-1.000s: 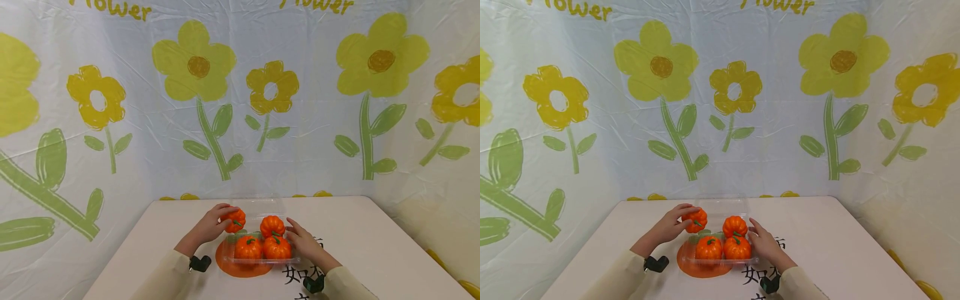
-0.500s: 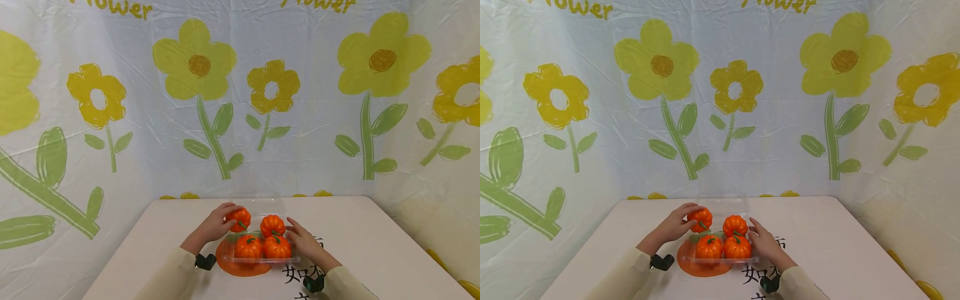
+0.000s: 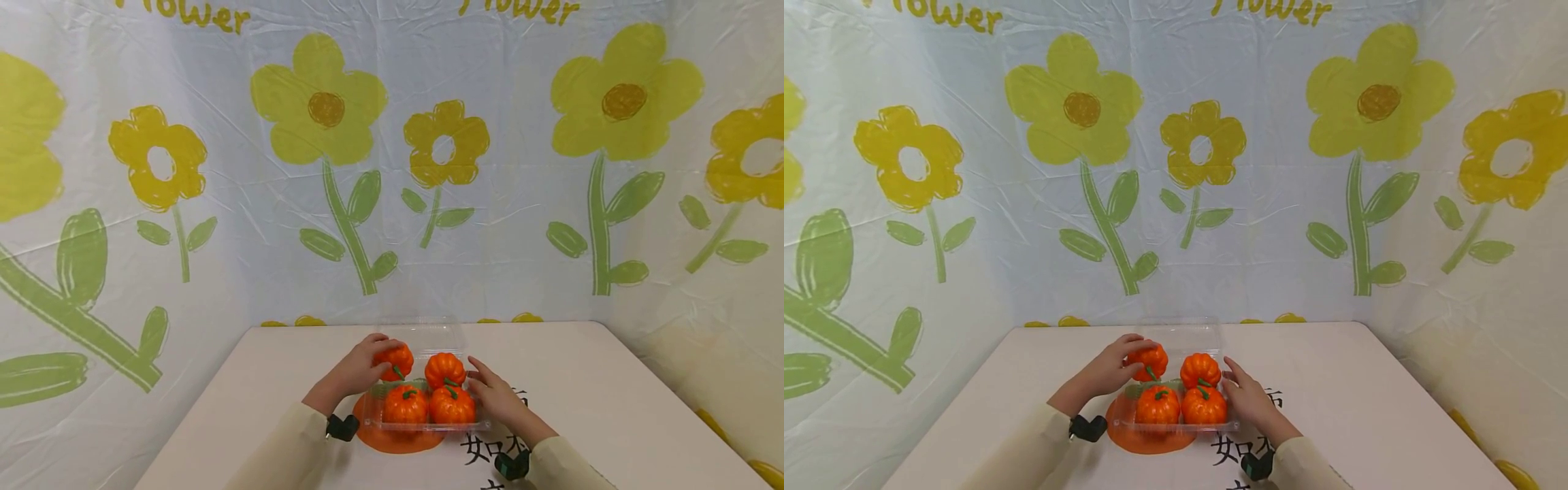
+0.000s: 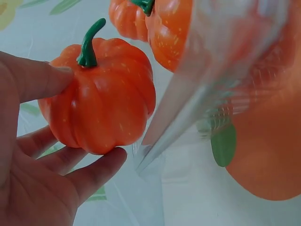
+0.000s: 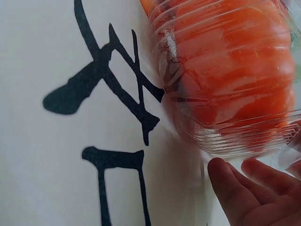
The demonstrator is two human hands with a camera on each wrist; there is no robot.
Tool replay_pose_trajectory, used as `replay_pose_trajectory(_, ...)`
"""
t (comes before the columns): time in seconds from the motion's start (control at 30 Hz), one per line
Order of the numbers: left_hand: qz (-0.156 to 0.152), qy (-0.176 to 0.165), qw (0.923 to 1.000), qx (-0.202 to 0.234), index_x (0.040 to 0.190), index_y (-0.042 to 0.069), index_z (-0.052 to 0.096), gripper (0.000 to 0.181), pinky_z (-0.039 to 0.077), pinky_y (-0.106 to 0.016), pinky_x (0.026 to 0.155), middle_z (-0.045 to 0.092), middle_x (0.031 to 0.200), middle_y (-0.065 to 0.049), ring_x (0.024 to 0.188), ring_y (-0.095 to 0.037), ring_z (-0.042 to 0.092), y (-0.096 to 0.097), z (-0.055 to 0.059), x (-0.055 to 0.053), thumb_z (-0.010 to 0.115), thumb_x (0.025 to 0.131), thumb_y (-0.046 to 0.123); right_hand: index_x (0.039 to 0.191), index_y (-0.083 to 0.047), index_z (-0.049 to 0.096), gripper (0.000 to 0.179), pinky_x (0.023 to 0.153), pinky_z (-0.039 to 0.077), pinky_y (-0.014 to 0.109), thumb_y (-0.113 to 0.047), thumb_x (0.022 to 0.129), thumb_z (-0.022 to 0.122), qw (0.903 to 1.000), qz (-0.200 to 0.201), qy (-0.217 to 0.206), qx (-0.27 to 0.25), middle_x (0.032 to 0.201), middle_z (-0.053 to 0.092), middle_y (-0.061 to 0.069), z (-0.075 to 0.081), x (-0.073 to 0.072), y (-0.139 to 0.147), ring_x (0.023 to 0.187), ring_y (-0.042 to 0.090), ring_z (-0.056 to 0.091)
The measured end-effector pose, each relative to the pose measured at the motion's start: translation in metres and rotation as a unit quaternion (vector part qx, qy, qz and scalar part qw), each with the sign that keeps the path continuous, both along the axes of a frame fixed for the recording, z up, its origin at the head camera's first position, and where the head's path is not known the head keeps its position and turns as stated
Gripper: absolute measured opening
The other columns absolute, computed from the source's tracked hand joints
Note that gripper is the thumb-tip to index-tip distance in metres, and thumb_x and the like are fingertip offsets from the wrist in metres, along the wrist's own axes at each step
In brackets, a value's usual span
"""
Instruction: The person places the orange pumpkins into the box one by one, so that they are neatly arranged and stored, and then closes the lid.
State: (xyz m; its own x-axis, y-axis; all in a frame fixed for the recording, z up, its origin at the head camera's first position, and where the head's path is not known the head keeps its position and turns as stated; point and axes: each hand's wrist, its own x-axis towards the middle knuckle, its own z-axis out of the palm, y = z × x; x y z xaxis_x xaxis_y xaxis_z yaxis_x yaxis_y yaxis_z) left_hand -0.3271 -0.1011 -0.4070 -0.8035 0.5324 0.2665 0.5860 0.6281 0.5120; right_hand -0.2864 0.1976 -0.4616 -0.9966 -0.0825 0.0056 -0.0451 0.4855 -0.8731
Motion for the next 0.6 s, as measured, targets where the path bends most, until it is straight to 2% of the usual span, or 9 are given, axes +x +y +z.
replay_pose_trajectory(0.6, -0.001, -0.009, 0.9996, -0.027, 0.128, 0.024, 0.062, 0.037, 0.049, -0.051, 0.1, 0.045, 0.142, -0.014, 0.126, -0.036, 0.049, 0.0087, -0.0043, -0.004, 0.057, 0.094, 0.012, 0.153, -0.014, 0.027, 0.056, 0.09, 0.053, 0.051, -0.021, 0.101, 0.046, 1.0, 0.002, 0.001, 0.001, 0.145, 0.045, 0.025, 0.0002, -0.0022, -0.0002, 0.121, 0.045, 0.055)
